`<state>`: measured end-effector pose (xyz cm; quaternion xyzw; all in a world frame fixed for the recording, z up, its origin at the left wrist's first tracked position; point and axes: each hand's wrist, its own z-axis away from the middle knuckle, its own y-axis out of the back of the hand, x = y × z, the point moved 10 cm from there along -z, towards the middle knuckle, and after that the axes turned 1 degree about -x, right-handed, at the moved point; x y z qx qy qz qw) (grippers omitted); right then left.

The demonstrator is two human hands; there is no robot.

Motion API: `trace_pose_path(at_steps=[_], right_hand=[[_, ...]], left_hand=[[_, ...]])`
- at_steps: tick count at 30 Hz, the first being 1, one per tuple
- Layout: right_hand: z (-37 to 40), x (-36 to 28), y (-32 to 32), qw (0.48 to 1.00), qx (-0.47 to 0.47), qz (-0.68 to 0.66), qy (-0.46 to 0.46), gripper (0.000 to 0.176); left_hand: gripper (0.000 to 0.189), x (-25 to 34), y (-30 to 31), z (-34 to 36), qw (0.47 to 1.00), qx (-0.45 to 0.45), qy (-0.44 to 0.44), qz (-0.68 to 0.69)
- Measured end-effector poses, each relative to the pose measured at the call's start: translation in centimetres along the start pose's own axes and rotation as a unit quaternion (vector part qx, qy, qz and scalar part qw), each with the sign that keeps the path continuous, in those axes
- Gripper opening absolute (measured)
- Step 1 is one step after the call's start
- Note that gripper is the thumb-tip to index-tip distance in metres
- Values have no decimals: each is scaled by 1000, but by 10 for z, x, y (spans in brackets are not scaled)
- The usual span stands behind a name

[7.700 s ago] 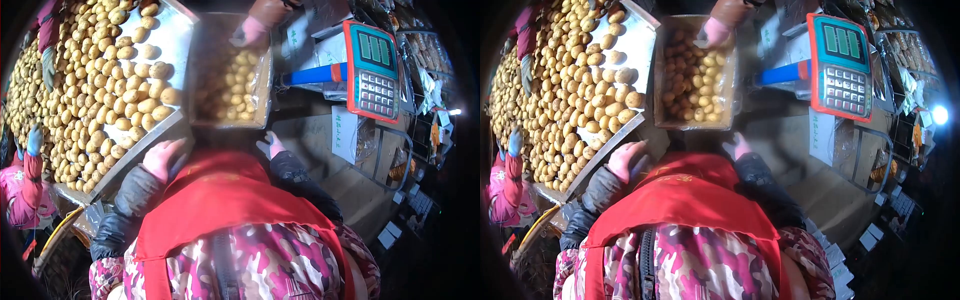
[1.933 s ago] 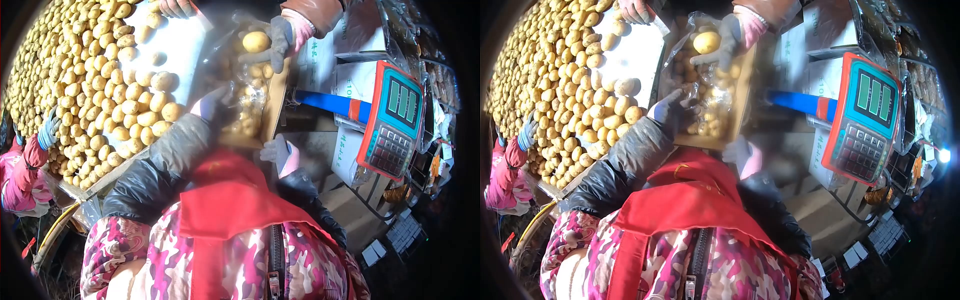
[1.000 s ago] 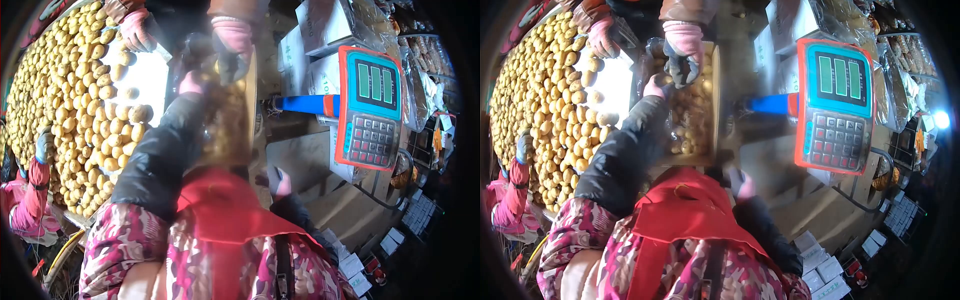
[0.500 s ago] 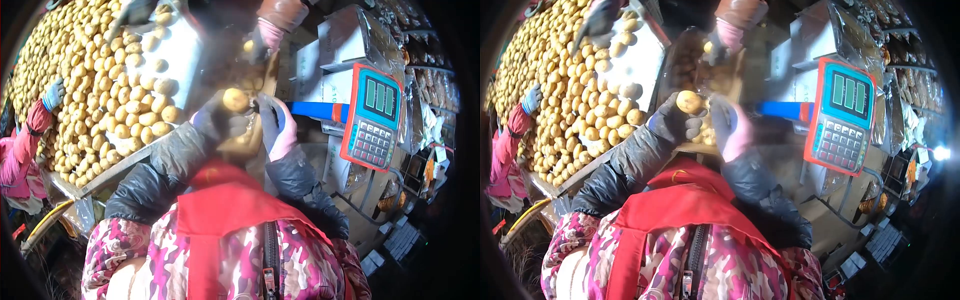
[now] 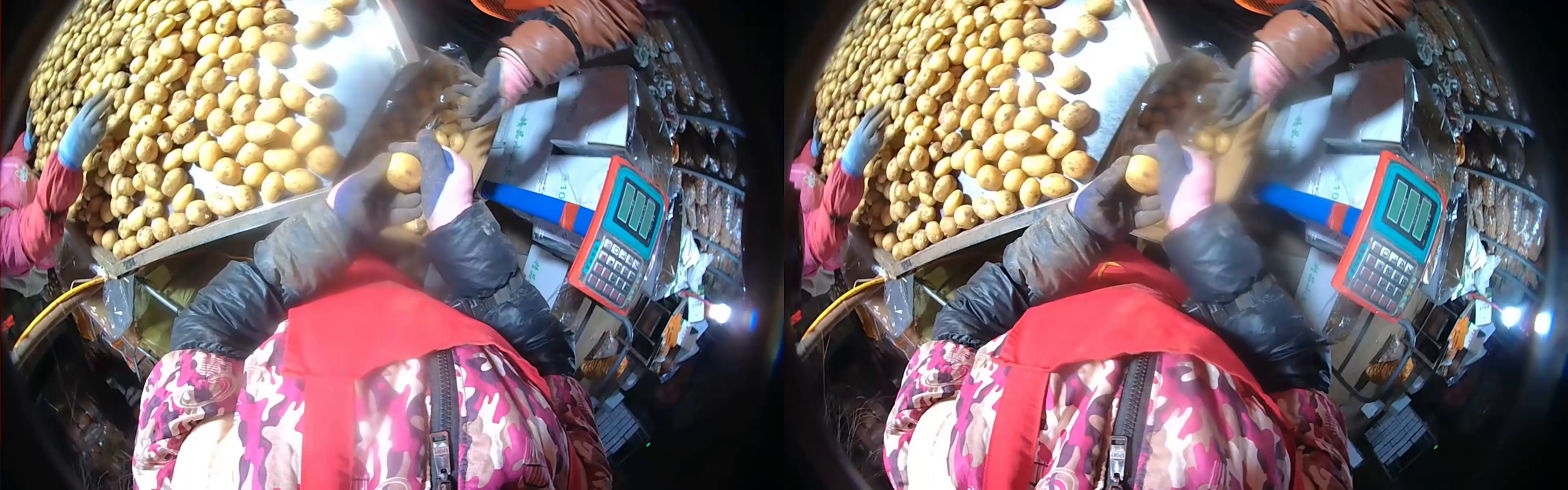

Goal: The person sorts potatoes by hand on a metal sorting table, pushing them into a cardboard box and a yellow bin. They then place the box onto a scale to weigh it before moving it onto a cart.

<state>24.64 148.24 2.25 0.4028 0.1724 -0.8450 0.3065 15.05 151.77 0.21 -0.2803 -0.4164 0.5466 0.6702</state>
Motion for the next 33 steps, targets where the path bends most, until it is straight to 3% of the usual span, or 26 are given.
trace_pose_path(at_steps=[3,4,5,7,8,10,12,14,16,18,19,21,24,27,29,33], right_hand=[[-9,-1,-16,991,-86,-53,85,55],[-15,15,-15,994,-89,-64,25,56],[-20,32,-15,992,-92,-72,-36,56],[-19,40,-7,994,-70,-76,-39,58],[-14,41,-1,994,-72,-51,-58,57],[-13,55,12,992,-80,-40,-84,64],[-8,63,24,993,-54,-24,-104,65],[-6,79,37,992,-33,-8,-119,66],[1,91,46,991,-40,18,-124,59],[10,94,51,987,-68,42,-142,54],[18,101,51,978,-99,91,-158,56],[34,121,57,952,-155,185,-189,63],[63,204,85,892,-179,199,-364,52],[52,350,130,905,-209,-73,-363,57],[56,307,110,900,-240,195,-307,84],[68,321,79,902,-176,25,-394,100]], left_hand=[[52,8,17,9,999,38,-7,-3],[50,9,-8,18,991,-14,36,130],[50,11,8,24,991,-10,66,118],[56,41,26,35,976,-99,-54,188],[59,74,61,51,980,23,-194,38],[65,150,70,108,931,84,-354,28],[66,198,101,161,892,111,-420,128],[63,211,136,203,846,279,-454,28],[52,202,145,220,808,391,-434,-77],[39,170,143,214,817,410,-376,-151],[34,158,161,205,754,399,-321,-410],[34,108,141,164,793,286,-186,-506],[35,35,109,115,811,103,7,-576],[43,16,101,102,738,114,180,-640],[46,29,76,100,709,87,144,-685],[47,16,79,76,737,58,93,-667]])
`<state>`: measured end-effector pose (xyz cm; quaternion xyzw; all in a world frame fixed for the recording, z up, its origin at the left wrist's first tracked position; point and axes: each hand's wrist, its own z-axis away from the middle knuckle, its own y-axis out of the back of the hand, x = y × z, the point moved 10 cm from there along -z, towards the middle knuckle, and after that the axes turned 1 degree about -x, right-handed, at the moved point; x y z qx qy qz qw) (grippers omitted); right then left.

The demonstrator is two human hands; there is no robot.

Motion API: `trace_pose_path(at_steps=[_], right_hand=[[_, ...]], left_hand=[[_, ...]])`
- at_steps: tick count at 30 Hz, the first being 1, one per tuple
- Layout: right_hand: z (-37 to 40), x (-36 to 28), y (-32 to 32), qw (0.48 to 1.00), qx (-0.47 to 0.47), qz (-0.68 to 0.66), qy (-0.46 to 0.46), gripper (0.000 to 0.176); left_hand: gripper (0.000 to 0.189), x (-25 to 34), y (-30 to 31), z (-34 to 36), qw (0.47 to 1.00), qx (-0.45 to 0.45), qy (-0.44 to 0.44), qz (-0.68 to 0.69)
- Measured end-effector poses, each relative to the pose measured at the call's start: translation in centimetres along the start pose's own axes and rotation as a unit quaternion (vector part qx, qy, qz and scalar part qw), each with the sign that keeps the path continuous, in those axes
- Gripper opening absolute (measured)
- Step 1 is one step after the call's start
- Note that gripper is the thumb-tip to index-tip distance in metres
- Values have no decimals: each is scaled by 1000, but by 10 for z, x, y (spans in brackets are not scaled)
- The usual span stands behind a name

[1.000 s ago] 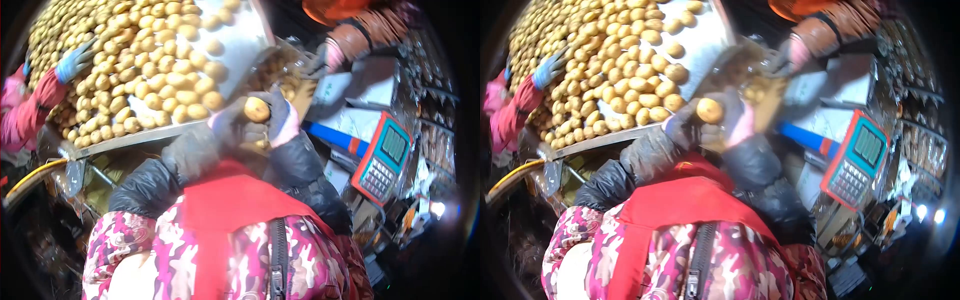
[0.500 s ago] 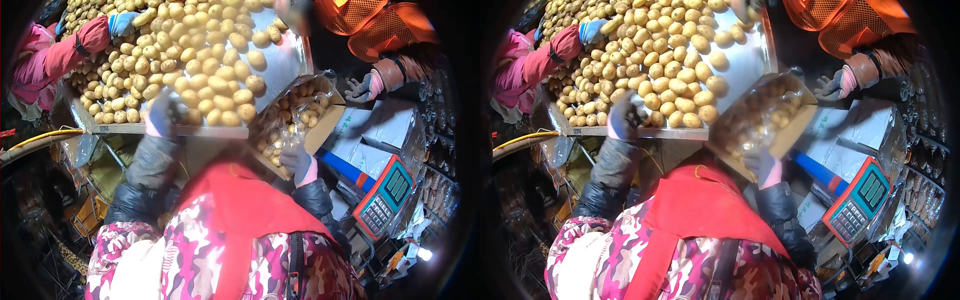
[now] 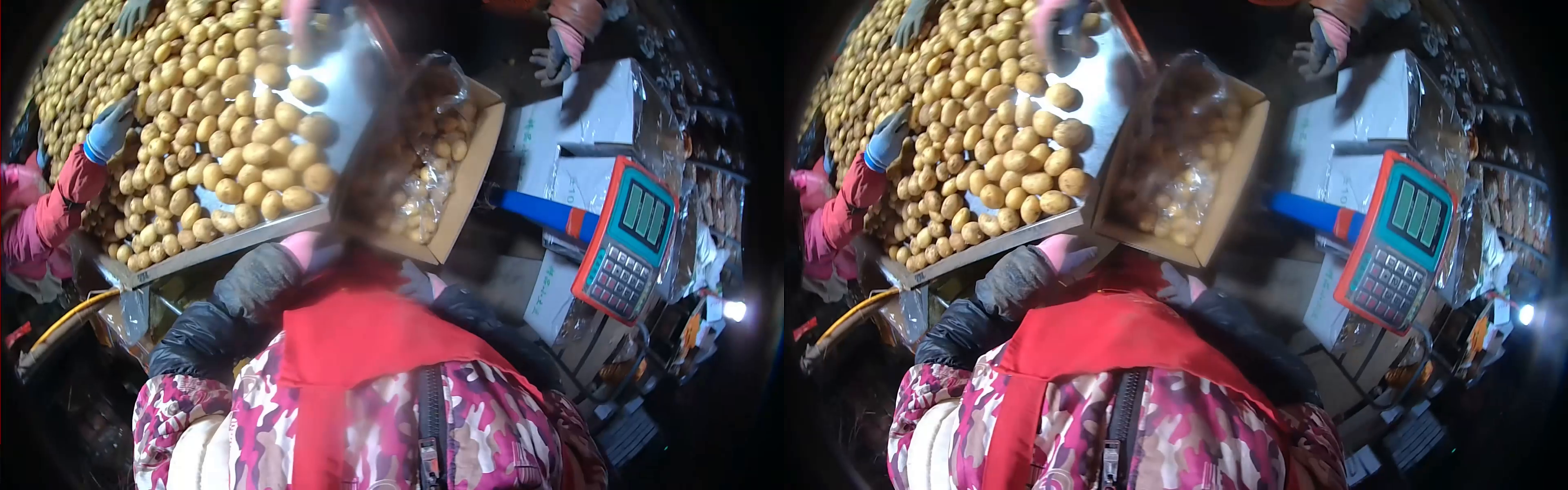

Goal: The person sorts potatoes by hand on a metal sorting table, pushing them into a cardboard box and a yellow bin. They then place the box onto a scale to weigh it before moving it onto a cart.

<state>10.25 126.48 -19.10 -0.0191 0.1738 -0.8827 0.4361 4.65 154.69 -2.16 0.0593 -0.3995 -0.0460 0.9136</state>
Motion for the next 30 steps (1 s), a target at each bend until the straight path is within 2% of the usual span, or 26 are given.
trace_pose_path(at_steps=[1,3,5,6,8,10,11,12,15,18,19,22,25,26,27,28,29,30], right_hand=[[-1,1,-10,998,-7,-60,-8,102],[-71,30,-5,986,-45,-161,9,103],[-104,22,-3,983,-63,-123,122,102],[-105,3,-5,973,-55,-33,223,100],[-114,-10,-12,957,-58,-20,284,85],[-164,15,-22,954,-97,-178,221,59],[-154,3,-28,954,-94,-184,215,58],[-144,-7,-33,958,-85,-178,206,58],[-118,-22,-35,966,-70,-159,192,57],[-103,-23,-26,970,-42,-136,196,56],[-101,-19,-19,972,-25,-124,199,55],[-91,-8,31,968,95,-24,232,54],[-80,-1,103,919,290,135,231,54],[-75,5,125,905,338,146,215,53],[-66,6,141,893,377,146,199,53],[-30,6,133,929,316,-6,191,54],[13,3,122,932,262,-183,173,55],[63,-2,108,903,227,-336,140,56]], left_hand=[[48,-6,-5,-5,1000,-9,14,-21],[50,-14,-16,-17,996,-17,8,-83],[51,-11,-31,-28,985,-20,-39,-168],[51,10,-36,-26,982,-47,-9,-181],[51,20,-47,-36,978,-48,-36,-202],[41,33,-53,-50,974,-22,-130,-186],[41,38,-53,-56,974,-14,-135,-180],[41,49,-51,-60,981,-9,-78,-178],[43,87,-51,-70,979,-9,-116,-165],[43,86,-63,-81,981,-50,-70,-175],[42,99,-68,-76,985,-68,-60,-147],[41,90,-70,-87,960,-82,-114,-244],[37,92,-44,-99,977,-16,-158,-140],[38,115,-25,-98,957,46,-210,-196],[41,125,-5,-104,945,105,-254,-176],[44,140,16,-111,947,159,-269,-74],[48,177,30,-115,861,222,-366,-274],[52,208,39,-123,828,262,-407,-283]])
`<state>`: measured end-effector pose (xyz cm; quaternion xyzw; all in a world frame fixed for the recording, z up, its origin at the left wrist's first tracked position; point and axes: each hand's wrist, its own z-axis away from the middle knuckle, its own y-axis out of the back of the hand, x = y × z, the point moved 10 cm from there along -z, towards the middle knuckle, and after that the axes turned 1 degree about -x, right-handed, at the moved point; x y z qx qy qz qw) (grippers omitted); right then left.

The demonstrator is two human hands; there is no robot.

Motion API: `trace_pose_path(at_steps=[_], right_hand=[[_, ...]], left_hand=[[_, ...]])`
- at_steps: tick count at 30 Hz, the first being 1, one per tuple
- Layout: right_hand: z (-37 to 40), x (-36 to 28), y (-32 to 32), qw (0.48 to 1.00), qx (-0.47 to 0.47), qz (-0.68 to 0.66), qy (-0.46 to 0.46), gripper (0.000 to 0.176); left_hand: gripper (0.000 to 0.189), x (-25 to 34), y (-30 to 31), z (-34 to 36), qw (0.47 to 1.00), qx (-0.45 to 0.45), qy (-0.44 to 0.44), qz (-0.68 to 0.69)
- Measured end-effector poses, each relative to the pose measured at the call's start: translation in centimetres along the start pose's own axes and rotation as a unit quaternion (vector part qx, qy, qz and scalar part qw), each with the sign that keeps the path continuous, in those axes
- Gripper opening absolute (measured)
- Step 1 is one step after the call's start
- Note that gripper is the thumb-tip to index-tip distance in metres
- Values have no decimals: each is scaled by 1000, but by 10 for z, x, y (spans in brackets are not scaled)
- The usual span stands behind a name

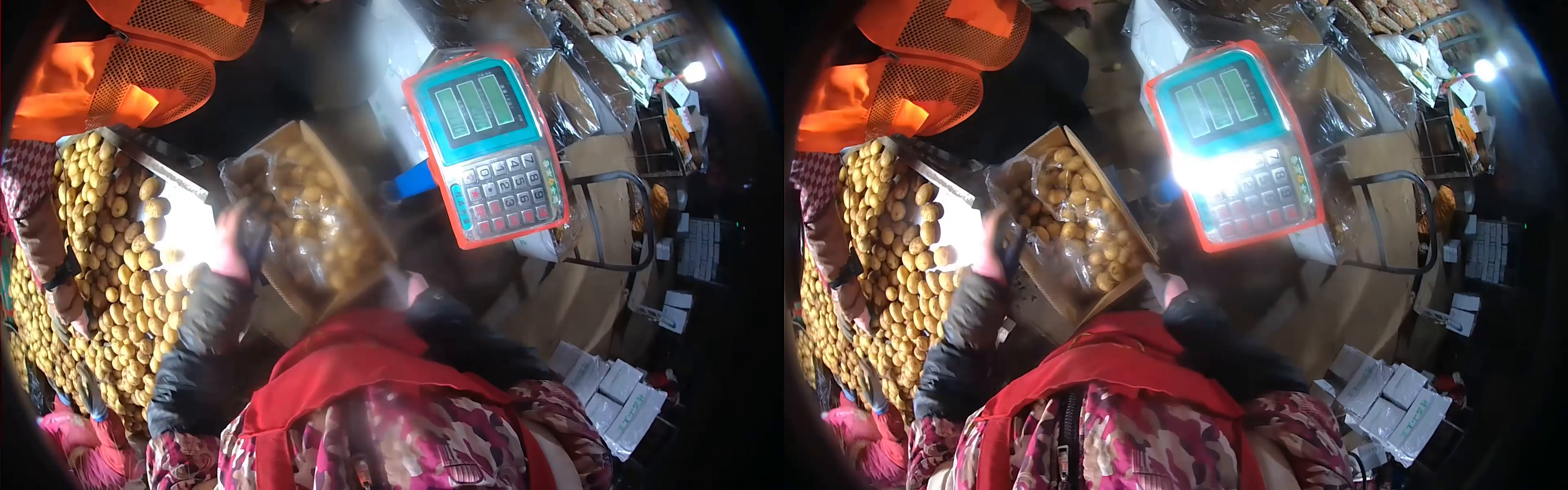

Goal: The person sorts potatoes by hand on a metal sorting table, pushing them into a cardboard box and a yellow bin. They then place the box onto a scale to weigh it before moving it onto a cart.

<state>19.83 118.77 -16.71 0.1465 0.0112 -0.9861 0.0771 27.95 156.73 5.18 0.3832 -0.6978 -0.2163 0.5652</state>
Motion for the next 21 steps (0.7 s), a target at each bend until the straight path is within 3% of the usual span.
trace_pose_path(at_steps=[1,3,5,8,10,11,12,13,16,17,19,21], right_hand=[[6,-2,5,1000,-15,8,5,47],[16,-2,14,999,-46,25,12,31],[0,16,22,965,-104,167,173,48],[-73,122,35,992,-125,-16,7,62],[-59,134,29,988,-141,-40,-39,64],[-61,143,27,986,-157,-38,-49,65],[-82,167,29,981,-189,-10,-35,67],[-80,166,29,983,-179,21,-30,68],[-32,123,21,991,-107,69,-43,72],[-25,118,19,992,-97,54,-55,73],[-47,146,12,984,-152,-36,-84,73],[-50,155,0,975,-190,-65,-97,71]], left_hand=[[57,-6,5,-24,998,54,-11,-39],[69,-33,-3,-69,988,42,36,-141],[78,-69,-20,-100,963,9,106,-246],[81,-99,-44,-119,919,-32,185,-346],[87,-130,-78,-98,938,-39,211,-272],[88,-139,-107,-78,940,-114,202,-251],[82,-102,-125,-57,939,-227,162,-202],[72,-56,-156,-27,896,-405,101,-153],[51,68,-171,74,744,-644,-179,1],[46,84,-168,95,719,-659,-193,110],[40,49,-161,45,766,-633,-33,108],[34,-17,-151,-32,874,-430,-223,-34]])
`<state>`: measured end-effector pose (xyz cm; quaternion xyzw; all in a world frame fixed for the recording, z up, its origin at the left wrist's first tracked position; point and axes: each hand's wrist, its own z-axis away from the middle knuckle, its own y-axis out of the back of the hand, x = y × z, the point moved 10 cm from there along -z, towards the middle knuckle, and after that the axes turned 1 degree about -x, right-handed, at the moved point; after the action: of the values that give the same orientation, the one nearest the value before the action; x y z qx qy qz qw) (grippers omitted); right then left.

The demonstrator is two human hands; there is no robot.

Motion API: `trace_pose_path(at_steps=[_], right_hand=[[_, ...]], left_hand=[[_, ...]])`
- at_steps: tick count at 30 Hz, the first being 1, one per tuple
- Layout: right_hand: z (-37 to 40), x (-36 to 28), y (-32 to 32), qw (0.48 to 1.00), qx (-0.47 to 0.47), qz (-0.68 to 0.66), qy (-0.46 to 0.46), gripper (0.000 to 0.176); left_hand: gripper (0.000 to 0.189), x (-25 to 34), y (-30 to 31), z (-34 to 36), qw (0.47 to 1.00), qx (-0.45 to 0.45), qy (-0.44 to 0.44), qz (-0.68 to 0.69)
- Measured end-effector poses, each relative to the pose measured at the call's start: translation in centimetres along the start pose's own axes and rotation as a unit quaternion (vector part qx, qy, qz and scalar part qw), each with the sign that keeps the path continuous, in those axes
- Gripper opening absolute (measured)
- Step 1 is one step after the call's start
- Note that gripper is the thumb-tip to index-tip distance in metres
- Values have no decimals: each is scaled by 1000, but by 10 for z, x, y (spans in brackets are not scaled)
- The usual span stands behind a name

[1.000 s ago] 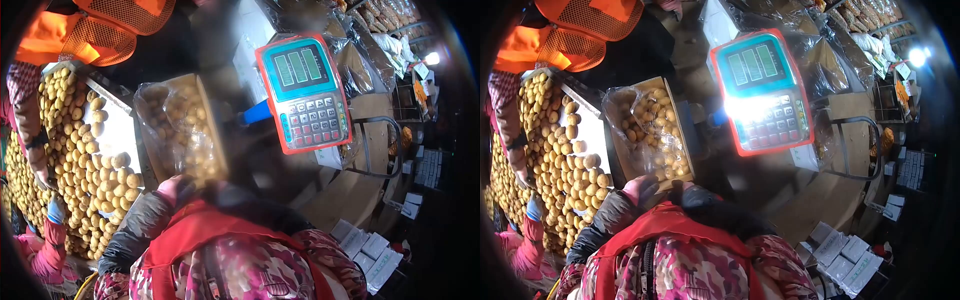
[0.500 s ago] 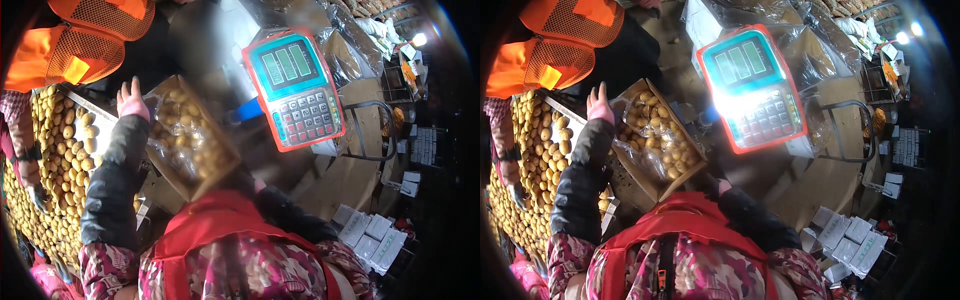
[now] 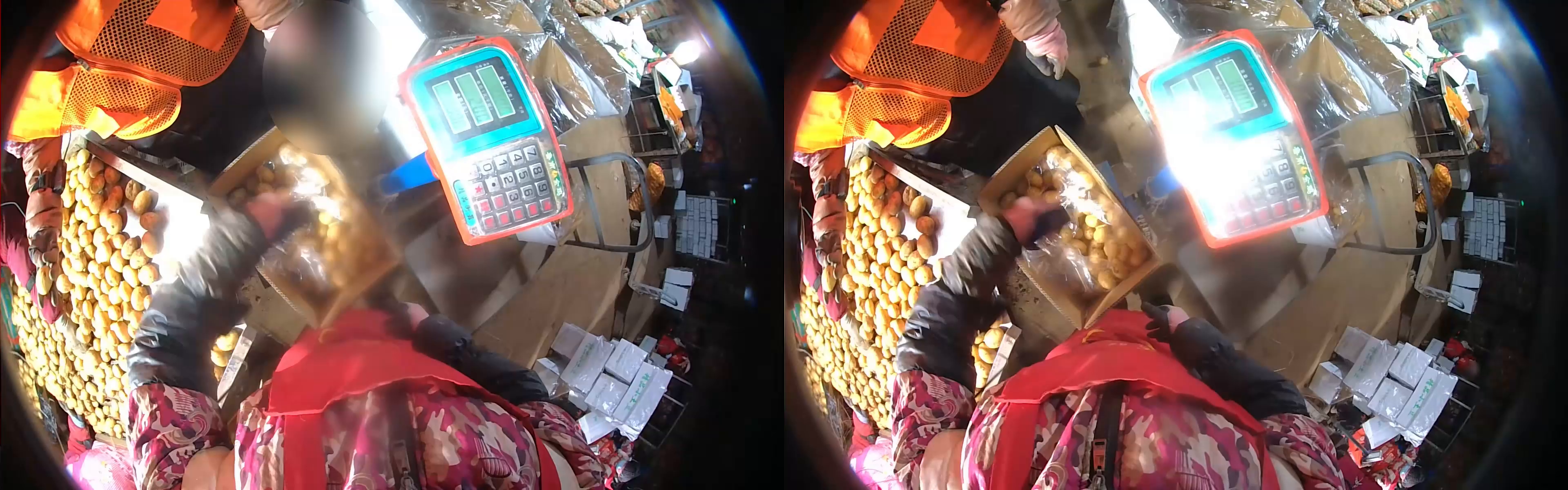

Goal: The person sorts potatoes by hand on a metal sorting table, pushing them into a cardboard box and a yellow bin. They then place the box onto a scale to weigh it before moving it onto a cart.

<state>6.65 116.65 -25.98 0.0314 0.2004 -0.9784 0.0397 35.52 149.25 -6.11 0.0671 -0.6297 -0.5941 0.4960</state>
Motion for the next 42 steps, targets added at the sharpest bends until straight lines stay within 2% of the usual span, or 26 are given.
trace_pose_path(at_steps=[1,2,3,4,5,6,8,10,12,14,15,16,17,18,20,22,23,25,26,29,31,32,35,38,41,42], right_hand=[[1,-4,-7,999,-3,46,13,70],[1,-8,-14,995,-4,92,27,68],[6,-19,-25,982,6,181,55,67],[3,-21,-32,980,11,191,57,65],[0,-23,-38,978,16,202,59,64],[-10,-18,-44,990,18,135,35,62],[-5,-43,-71,981,-7,143,133,60],[9,-56,-84,991,81,-20,102,60],[-42,-37,-85,987,9,138,81,64],[-39,-56,-105,948,22,280,153,62],[-17,-80,-120,932,88,318,150,57],[9,-106,-135,913,154,351,141,53],[19,-107,-121,908,224,351,48,50],[23,-109,-119,894,211,376,127,47],[35,-104,-109,901,231,330,164,45],[52,-94,-97,942,274,178,78,45],[51,-99,-90,933,277,207,98,45],[29,-89,-68,917,272,261,132,44],[-2,-81,-53,890,259,325,186,43],[-4,-75,-7,866,256,397,166,35],[20,-79,30,863,270,402,145,31],[51,-81,50,880,290,355,122,30],[42,-66,114,802,275,503,167,25],[152,-71,163,837,292,434,161,23],[196,-36,234,765,291,550,165,34],[209,-21,249,690,276,644,180,33]], left_hand=[[36,-45,33,-1,993,87,61,-52],[38,-85,66,7,969,164,168,-75],[40,-124,86,18,932,196,296,-71],[43,-155,86,19,907,158,381,-82],[39,-187,72,15,885,43,454,-95],[32,-172,74,20,888,4,440,-135],[29,-136,87,26,892,-67,393,-213],[30,-116,84,16,899,-118,311,-285],[26,-124,67,2,915,-112,239,-305],[24,-142,59,-13,925,-99,181,-317],[23,-152,53,-16,926,-101,179,-316],[23,-162,53,-22,924,-101,206,-306],[22,-173,49,-21,917,-109,242,-296],[22,-179,46,-21,910,-116,278,-286],[21,-183,43,-20,890,-121,345,-272],[21,-179,40,-9,869,-130,397,-265],[21,-175,36,-3,862,-133,413,-264],[21,-169,28,18,849,-147,440,-255],[22,-159,24,26,850,-150,442,-243],[24,-131,0,52,852,-166,453,-201],[25,-102,-19,51,859,-177,447,-175],[26,-85,-35,44,866,-185,436,-159],[28,-32,-78,33,877,-206,419,-110],[30,27,-117,11,887,-227,395,-76],[32,94,-153,-25,898,-237,369,-42],[33,117,-164,-42,902,-236,360,-33]])
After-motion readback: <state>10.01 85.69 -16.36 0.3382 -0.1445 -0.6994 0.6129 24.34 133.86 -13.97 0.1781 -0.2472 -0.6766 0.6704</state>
